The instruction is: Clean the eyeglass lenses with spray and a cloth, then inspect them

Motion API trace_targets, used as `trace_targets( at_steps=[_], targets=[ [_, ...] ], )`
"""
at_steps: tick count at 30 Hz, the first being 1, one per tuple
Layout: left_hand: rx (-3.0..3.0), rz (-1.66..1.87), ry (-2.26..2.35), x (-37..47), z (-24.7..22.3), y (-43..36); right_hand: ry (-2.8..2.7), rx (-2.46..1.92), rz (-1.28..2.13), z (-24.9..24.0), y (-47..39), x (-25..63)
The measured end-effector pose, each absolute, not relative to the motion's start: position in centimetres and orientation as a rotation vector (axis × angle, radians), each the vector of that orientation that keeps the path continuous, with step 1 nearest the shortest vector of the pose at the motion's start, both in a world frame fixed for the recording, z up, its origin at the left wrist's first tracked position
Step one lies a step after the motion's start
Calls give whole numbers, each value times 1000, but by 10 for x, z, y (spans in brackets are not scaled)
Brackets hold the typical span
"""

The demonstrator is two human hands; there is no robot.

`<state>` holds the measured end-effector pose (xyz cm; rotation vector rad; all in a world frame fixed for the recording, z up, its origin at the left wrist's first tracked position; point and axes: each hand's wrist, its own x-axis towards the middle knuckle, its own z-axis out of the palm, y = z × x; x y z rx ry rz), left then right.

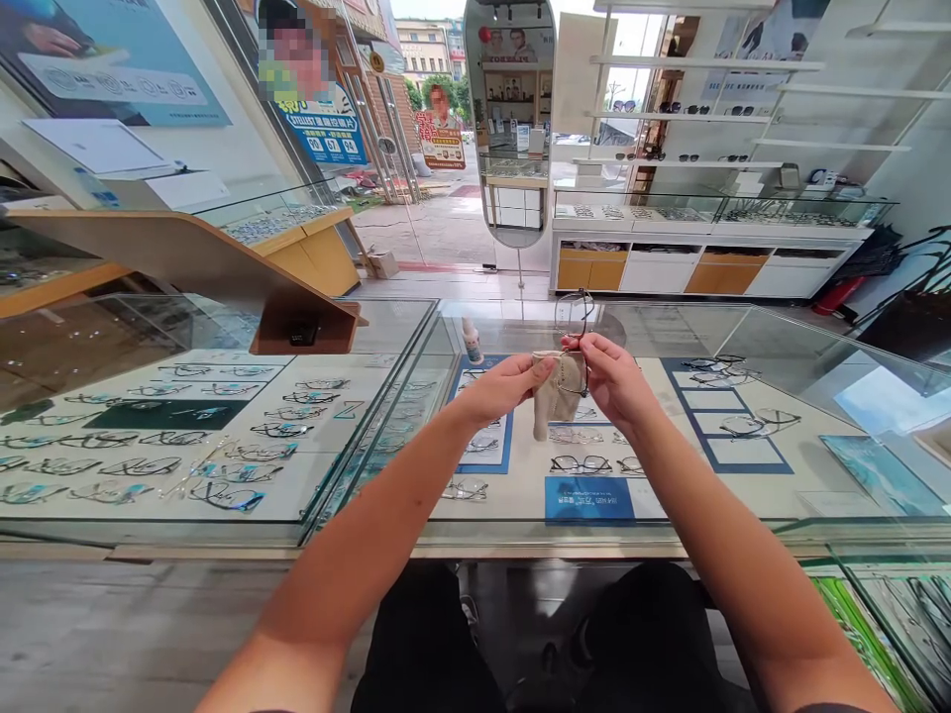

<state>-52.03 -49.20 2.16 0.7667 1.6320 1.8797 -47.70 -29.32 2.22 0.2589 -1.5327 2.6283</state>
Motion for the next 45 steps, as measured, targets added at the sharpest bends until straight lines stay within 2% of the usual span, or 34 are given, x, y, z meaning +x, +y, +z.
trace_targets(
  at_steps=[10,25,45],
  targets=[
    [876,1759,1691,-514,21,-488,-1622,282,2718,28,-293,-470],
    [671,2045,1720,-502,13,-474,-1634,351,2721,26,-296,-471],
    [784,2019,1593,-503,13,-474,-1543,298,2754,23,-297,-472]
  ],
)
